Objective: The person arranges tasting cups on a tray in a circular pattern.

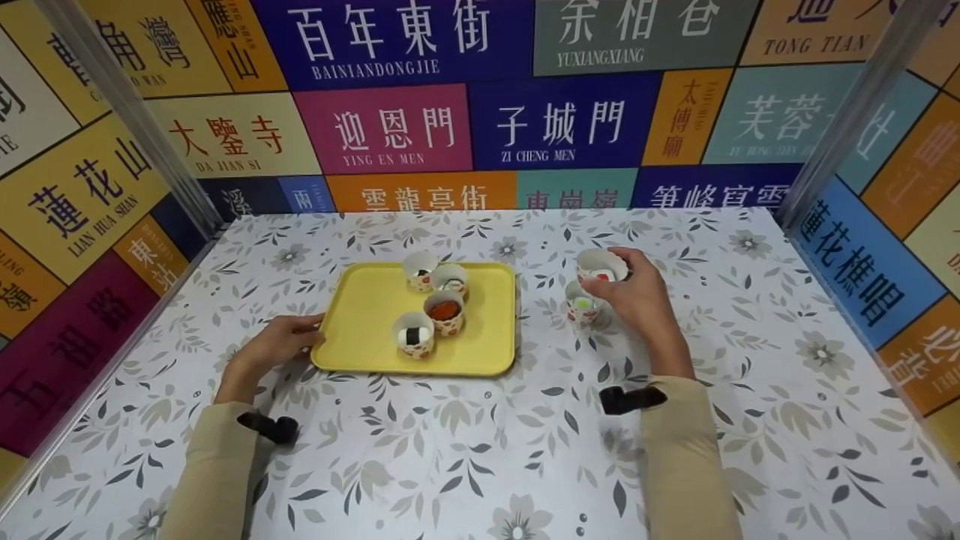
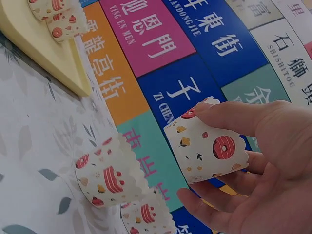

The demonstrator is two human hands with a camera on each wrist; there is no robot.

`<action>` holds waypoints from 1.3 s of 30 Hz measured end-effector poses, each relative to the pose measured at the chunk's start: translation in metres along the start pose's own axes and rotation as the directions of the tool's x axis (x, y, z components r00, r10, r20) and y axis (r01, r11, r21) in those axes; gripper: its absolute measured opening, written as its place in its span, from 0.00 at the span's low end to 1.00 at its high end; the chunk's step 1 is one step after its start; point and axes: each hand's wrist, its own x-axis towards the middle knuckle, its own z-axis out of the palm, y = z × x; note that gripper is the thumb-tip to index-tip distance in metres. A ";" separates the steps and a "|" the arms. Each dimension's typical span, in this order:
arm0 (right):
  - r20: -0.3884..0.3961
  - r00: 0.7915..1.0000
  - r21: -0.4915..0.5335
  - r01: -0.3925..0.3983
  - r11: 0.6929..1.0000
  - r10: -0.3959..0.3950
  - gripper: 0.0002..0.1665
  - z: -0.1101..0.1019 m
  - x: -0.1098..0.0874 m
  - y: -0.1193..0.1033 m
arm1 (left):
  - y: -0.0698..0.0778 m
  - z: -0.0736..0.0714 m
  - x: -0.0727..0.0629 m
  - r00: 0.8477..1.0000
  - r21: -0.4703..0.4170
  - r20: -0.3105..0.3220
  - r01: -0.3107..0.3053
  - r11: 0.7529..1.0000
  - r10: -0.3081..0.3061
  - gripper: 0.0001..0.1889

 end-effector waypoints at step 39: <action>0.075 0.991 -0.086 0.113 0.990 -0.107 0.47 0.084 -0.014 -0.067 | 0.001 -0.002 0.001 1.000 0.017 -0.001 0.004 1.000 -0.004 0.23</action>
